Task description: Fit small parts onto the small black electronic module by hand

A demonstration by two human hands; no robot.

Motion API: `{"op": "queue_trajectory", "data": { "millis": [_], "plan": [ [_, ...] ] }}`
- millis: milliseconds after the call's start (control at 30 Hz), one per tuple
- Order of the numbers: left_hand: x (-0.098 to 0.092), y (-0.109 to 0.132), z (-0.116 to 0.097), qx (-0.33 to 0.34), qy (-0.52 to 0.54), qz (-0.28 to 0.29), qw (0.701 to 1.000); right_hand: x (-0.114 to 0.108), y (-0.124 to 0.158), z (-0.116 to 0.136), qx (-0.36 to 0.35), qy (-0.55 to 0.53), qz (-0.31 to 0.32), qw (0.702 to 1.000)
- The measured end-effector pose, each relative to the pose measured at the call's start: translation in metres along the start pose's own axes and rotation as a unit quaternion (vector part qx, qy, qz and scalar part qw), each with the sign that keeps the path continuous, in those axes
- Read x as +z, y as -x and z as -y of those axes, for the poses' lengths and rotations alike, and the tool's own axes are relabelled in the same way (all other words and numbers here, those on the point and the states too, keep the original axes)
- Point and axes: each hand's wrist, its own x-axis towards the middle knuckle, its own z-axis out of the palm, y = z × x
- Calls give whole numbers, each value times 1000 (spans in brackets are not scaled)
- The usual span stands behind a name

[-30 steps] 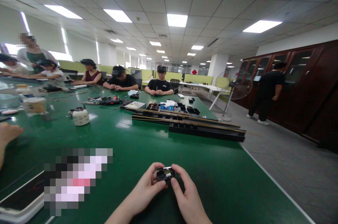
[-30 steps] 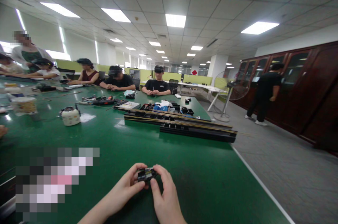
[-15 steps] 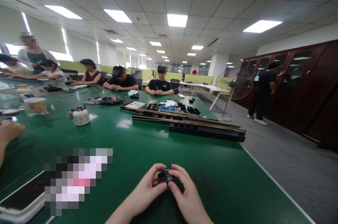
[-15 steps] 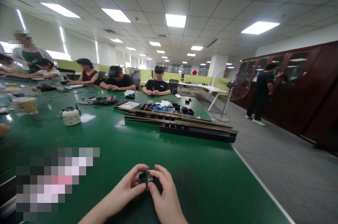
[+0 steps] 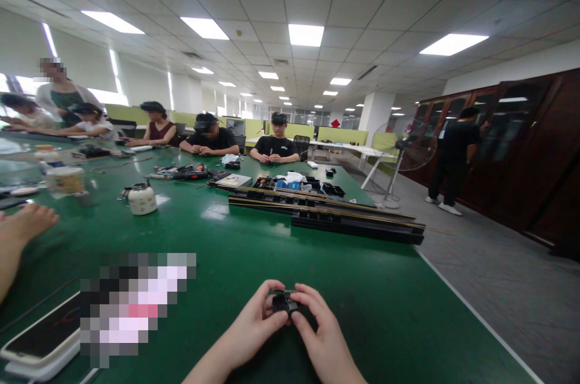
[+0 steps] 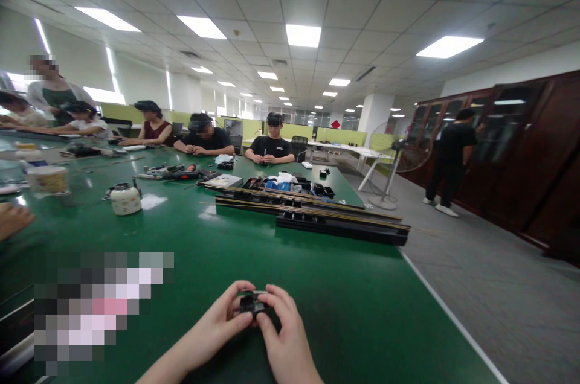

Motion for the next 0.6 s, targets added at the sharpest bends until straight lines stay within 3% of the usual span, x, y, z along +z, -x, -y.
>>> {"op": "queue_trajectory", "data": {
  "millis": [200,600],
  "plan": [
    [1,1,-3,-5,-20,-26,999,-4,-2,-3,-3,3,-57,998],
    [2,-1,-6,-12,-53,-78,995,-18,-8,-22,62,3,-170,984]
  ]
}}
